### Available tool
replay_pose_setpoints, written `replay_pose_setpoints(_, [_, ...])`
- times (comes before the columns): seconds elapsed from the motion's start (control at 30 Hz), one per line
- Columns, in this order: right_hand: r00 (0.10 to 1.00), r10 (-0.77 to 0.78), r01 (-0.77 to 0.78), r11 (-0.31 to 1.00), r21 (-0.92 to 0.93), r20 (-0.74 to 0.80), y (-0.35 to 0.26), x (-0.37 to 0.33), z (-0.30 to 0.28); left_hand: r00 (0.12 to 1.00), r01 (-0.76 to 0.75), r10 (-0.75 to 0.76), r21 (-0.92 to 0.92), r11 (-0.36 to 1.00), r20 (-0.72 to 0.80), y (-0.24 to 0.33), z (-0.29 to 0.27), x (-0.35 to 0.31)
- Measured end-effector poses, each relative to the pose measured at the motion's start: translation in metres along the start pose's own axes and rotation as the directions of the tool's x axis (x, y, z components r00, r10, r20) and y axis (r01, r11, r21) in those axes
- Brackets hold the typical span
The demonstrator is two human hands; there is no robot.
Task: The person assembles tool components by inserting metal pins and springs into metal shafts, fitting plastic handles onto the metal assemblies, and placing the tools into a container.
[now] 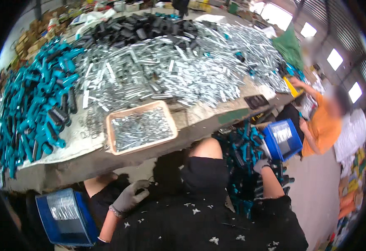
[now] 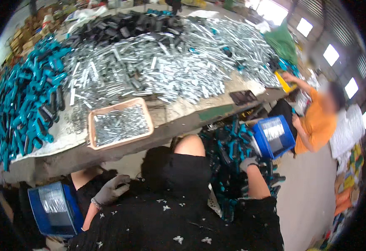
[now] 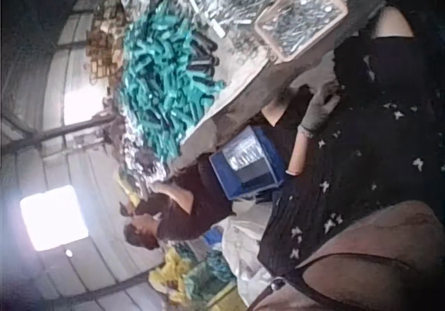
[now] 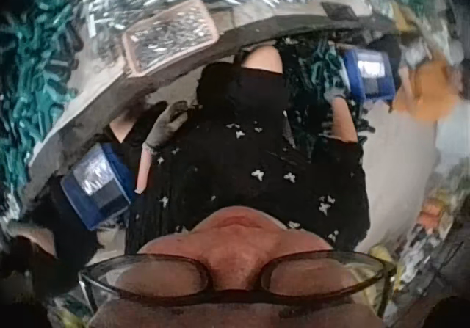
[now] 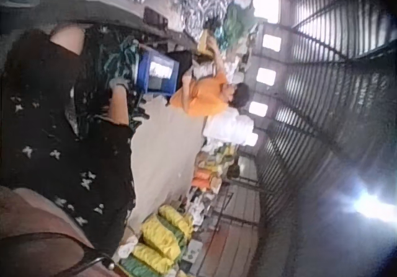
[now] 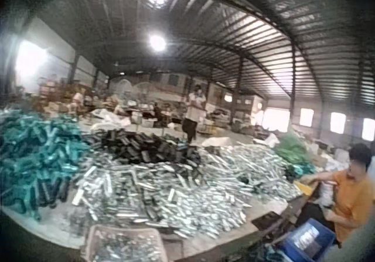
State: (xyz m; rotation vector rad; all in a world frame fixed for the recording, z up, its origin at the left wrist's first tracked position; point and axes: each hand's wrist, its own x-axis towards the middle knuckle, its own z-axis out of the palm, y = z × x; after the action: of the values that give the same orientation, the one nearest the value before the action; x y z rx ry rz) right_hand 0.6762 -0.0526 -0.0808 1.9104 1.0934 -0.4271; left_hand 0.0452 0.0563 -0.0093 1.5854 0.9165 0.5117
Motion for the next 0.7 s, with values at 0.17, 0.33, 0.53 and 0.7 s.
replay_pose_setpoints(0.17, [0.908,0.091,0.148,0.843,0.518,-0.408,-0.037,-0.120,-0.136,0.986,0.136,-0.161,-0.368,0.920,-0.038,0.002,-0.042,-0.044])
replay_pose_setpoints(0.33, [0.242,-0.030,0.898,0.385,0.212,-0.970,-0.139,-0.186,-0.306,0.999,0.040,-0.040,-0.300,0.953,0.005,0.036,-0.049,-0.034])
replay_pose_setpoints(0.53, [0.181,-0.236,0.609,0.789,-0.080,-0.955,-0.196,-0.120,-0.383,0.988,-0.135,0.137,-0.042,0.990,0.064,0.095,-0.048,-0.013])
replay_pose_setpoints(0.7, [-0.086,-0.189,0.776,0.604,-0.185,-0.978,-0.182,-0.108,-0.372,0.992,-0.113,0.101,-0.173,0.978,-0.078,0.097,-0.091,-0.036])
